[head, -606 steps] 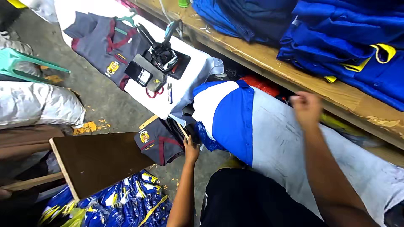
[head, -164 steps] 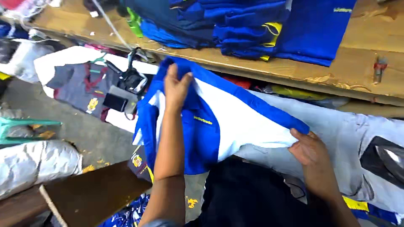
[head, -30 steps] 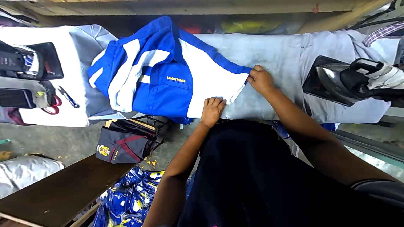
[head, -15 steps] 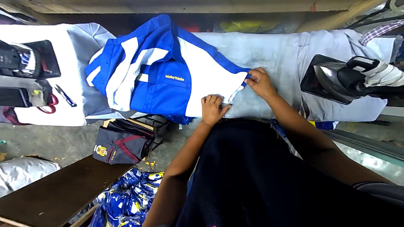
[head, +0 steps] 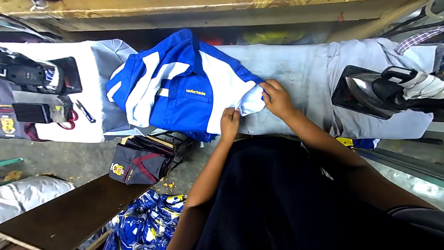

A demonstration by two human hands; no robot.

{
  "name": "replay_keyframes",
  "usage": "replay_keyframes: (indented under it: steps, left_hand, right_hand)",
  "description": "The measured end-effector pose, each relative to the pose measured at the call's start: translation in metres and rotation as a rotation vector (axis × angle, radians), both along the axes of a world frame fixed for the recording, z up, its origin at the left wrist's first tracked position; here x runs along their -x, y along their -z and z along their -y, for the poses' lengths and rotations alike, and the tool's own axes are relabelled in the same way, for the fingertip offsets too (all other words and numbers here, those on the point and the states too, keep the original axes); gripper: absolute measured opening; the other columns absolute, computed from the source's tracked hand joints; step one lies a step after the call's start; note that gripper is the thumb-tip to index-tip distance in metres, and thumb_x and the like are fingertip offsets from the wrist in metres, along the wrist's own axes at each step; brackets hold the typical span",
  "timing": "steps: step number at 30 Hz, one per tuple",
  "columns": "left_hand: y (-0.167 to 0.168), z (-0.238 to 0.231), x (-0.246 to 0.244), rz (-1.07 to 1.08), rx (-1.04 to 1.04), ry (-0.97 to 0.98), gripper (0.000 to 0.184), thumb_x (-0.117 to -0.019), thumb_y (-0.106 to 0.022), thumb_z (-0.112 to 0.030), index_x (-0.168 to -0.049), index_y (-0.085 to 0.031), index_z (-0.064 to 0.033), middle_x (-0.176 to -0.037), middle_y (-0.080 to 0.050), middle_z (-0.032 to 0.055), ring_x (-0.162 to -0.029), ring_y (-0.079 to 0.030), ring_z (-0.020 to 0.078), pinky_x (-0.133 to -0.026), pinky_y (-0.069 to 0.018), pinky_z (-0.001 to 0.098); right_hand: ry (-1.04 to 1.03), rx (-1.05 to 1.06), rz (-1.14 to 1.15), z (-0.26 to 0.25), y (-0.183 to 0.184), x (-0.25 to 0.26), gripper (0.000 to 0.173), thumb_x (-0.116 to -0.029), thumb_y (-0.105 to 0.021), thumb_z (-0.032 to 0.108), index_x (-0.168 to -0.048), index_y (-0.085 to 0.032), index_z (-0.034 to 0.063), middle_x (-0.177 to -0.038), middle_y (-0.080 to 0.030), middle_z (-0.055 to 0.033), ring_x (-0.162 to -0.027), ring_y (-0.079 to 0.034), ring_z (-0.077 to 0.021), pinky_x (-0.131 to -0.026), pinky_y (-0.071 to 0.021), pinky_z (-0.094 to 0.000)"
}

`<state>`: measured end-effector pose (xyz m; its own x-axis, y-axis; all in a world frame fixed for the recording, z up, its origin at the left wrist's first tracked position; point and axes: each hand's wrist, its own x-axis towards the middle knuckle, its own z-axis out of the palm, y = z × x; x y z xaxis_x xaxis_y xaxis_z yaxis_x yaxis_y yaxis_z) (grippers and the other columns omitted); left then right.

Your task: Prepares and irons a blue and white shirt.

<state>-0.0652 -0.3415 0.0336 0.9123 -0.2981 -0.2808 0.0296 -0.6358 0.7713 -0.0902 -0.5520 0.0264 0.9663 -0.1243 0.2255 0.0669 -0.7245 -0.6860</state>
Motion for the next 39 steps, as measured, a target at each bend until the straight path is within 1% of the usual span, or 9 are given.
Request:
replay_keyframes:
  steps: [5,10,15,19,25,30,34,37,39]
  left_hand:
    - [-0.006,-0.004,0.008,-0.349,0.331,-0.213,0.032,-0.1106,-0.045,-0.026,-0.102,-0.063,-0.0011,-0.087,-0.061,0.0023,-0.074,-0.059,0.0069,-0.074,-0.0527,0.0273]
    - [-0.005,-0.004,0.008,-0.544,0.488,-0.372,0.029,-0.1120,-0.041,-0.025,-0.108,-0.062,-0.0045,-0.084,-0.064,-0.0006,-0.074,-0.062,0.0076,-0.073,-0.0547,0.0269]
    - [-0.006,-0.010,0.007,-0.531,0.426,-0.246,0.025,-0.1100,-0.042,-0.021,-0.099,-0.060,-0.0067,-0.080,-0.060,-0.0020,-0.070,-0.059,0.0056,-0.071,-0.0529,0.0256]
    - [-0.005,-0.016,0.004,-0.517,0.434,-0.165,0.022,-0.1090,-0.043,-0.018,-0.095,-0.057,-0.0084,-0.078,-0.057,-0.0027,-0.070,-0.057,0.0049,-0.071,-0.0520,0.0253]
    - [0.003,-0.019,0.006,-0.542,0.545,-0.294,0.005,-0.1060,-0.047,-0.005,-0.104,-0.050,-0.0085,-0.083,-0.059,0.0000,-0.068,-0.060,0.0071,-0.067,-0.0541,0.0249]
    - [-0.002,-0.021,0.008,-0.627,0.698,-0.390,0.017,-0.1042,-0.046,-0.001,-0.108,-0.060,-0.0100,-0.088,-0.064,-0.0010,-0.071,-0.058,0.0062,-0.066,-0.0510,0.0223]
    - [-0.008,-0.028,0.007,-0.697,0.866,-0.441,0.016,-0.1027,-0.043,-0.006,-0.104,-0.057,-0.0139,-0.083,-0.065,-0.0010,-0.068,-0.060,0.0066,-0.064,-0.0516,0.0221]
    - [-0.012,-0.029,0.005,-0.670,0.893,-0.456,0.015,-0.1069,-0.043,-0.015,-0.103,-0.057,-0.0148,-0.082,-0.064,-0.0017,-0.068,-0.061,0.0059,-0.064,-0.0517,0.0211]
    - [-0.013,-0.029,0.006,-0.586,0.870,-0.452,0.015,-0.1075,-0.046,-0.014,-0.102,-0.059,-0.0152,-0.084,-0.064,-0.0040,-0.070,-0.059,0.0036,-0.065,-0.0507,0.0196]
  right_hand:
    - [0.008,0.012,0.006,-0.004,-0.007,0.004,0.026,-0.0972,-0.056,0.000,-0.114,-0.076,-0.0011,-0.126,-0.066,-0.0273,-0.114,-0.066,-0.0444,-0.095,-0.0548,-0.0547]
    - [0.030,0.115,-0.186,-0.018,-0.030,0.016,0.024,-0.0926,-0.066,0.008,-0.114,-0.076,0.0034,-0.138,-0.057,-0.0306,-0.126,-0.053,-0.0529,-0.095,-0.0464,-0.0646]
    - [-0.048,0.088,-0.145,-0.023,-0.021,-0.002,0.023,-0.0954,-0.062,0.007,-0.113,-0.077,0.0031,-0.142,-0.059,-0.0250,-0.135,-0.050,-0.0494,-0.103,-0.0417,-0.0661]
    - [-0.158,0.037,-0.146,-0.028,-0.018,-0.038,0.023,-0.0961,-0.057,0.001,-0.110,-0.076,-0.0011,-0.129,-0.068,-0.0224,-0.125,-0.060,-0.0435,-0.098,-0.0462,-0.0618]
    - [-0.380,-0.011,-0.213,-0.048,-0.015,-0.066,0.032,-0.0945,-0.049,-0.010,-0.108,-0.077,-0.0018,-0.125,-0.071,-0.0191,-0.124,-0.063,-0.0385,-0.107,-0.0448,-0.0579]
    - [-0.471,-0.153,-0.297,-0.058,-0.019,-0.078,0.026,-0.0961,-0.054,-0.007,-0.111,-0.075,-0.0036,-0.141,-0.059,-0.0262,-0.132,-0.057,-0.0399,-0.112,-0.0450,-0.0507]
    - [-0.477,-0.311,-0.321,-0.060,-0.030,-0.068,0.021,-0.0979,-0.059,0.000,-0.112,-0.074,-0.0045,-0.144,-0.057,-0.0262,-0.137,-0.054,-0.0358,-0.115,-0.0423,-0.0446]
    - [-0.348,-0.360,-0.126,-0.060,-0.036,-0.045,0.019,-0.0959,-0.060,0.001,-0.106,-0.075,-0.0048,-0.133,-0.065,-0.0252,-0.128,-0.060,-0.0352,-0.110,-0.0472,-0.0444]
    - [-0.253,-0.394,-0.067,-0.061,-0.042,-0.030,0.019,-0.0954,-0.060,0.002,-0.104,-0.075,-0.0054,-0.114,-0.070,-0.0221,-0.109,-0.067,-0.0292,-0.096,-0.0545,-0.0393]
